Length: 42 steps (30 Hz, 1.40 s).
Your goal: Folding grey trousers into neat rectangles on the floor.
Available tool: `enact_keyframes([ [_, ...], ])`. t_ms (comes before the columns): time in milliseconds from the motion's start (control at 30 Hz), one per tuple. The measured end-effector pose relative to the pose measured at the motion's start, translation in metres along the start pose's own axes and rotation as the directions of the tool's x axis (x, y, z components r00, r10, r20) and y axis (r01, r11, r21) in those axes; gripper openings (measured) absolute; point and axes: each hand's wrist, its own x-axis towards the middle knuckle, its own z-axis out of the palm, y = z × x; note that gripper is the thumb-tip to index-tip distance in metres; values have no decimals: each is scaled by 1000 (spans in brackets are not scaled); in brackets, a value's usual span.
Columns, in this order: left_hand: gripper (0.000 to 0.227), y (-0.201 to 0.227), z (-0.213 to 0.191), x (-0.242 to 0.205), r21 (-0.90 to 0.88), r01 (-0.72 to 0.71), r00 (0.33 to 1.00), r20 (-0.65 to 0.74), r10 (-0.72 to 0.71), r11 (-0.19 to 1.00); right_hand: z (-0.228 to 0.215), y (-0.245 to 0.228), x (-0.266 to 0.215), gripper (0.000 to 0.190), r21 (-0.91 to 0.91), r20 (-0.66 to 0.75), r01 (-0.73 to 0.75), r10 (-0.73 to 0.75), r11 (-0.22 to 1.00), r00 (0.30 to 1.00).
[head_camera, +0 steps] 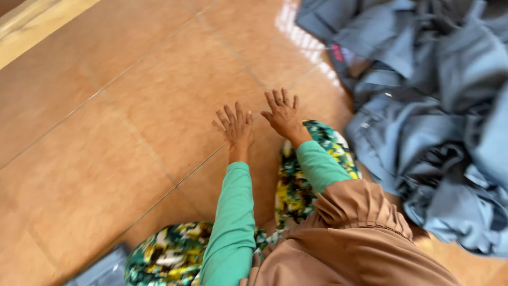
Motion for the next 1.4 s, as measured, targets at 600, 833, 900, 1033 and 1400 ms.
enact_keyframes([
  [600,63,278,60,-126,91,-599,800,16,600,796,-33,256,-152,66,153,-301,-366,396,918,867],
  [833,60,288,88,-118,-35,-707,706,31,707,707,-22,358,-145,35,233,-711,-256,344,938,614],
  [900,63,289,87,-109,10,-747,665,15,747,664,-53,383,-137,29,220,-753,-254,330,942,569],
  [1033,62,297,97,-88,47,-790,612,104,784,611,-139,408,-125,20,47,-759,-417,303,908,576],
  [1400,33,279,128,-58,108,-867,476,-107,873,486,-114,480,-71,17,42,-546,-498,437,866,715],
])
